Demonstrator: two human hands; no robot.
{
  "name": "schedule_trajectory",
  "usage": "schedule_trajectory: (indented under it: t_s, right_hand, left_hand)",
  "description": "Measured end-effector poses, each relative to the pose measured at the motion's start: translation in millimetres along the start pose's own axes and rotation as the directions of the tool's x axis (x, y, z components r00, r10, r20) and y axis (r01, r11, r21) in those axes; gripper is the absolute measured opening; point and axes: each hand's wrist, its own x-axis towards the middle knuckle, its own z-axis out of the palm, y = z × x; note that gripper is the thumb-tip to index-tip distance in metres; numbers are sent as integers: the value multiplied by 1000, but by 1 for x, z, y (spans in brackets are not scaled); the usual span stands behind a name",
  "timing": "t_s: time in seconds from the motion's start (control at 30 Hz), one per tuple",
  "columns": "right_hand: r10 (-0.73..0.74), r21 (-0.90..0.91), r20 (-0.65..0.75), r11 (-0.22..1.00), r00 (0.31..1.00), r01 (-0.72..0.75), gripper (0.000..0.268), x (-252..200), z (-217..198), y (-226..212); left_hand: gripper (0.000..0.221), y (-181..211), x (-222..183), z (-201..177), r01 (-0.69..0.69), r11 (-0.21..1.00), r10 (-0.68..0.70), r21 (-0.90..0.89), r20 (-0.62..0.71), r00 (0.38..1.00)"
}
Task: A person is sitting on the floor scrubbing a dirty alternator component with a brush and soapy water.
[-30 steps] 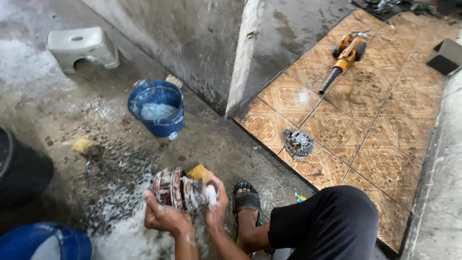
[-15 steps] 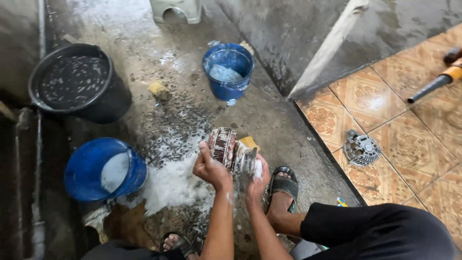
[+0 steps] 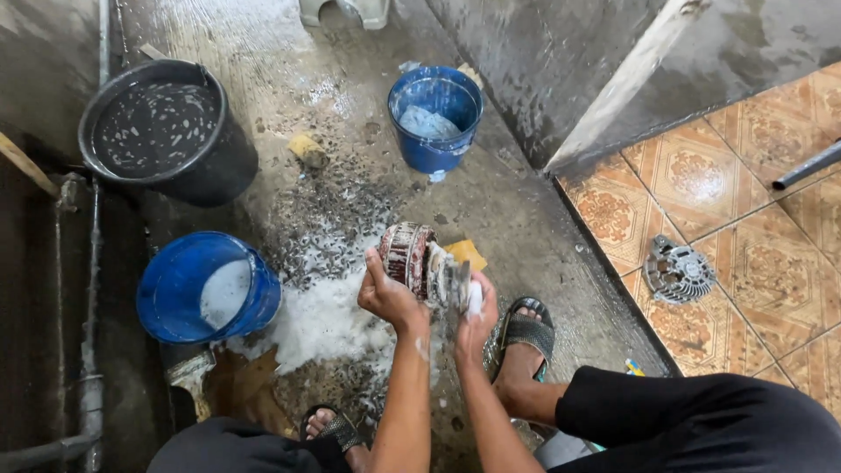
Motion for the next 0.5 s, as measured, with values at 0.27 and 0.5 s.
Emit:
schedule_trajectory:
  t_s: [0.27,0.5]
  right_hand:
    - [-61,17,-10,998,998,61,60,18,-5,-8]
    - [4,119,-1,993,1000,-4,40,33,-12,-22]
  left_hand:
    - [29,12,-1,8,136,979,-131,-150,42,990]
    - [33,45,-19,17,298,932,-299,-208,26,954]
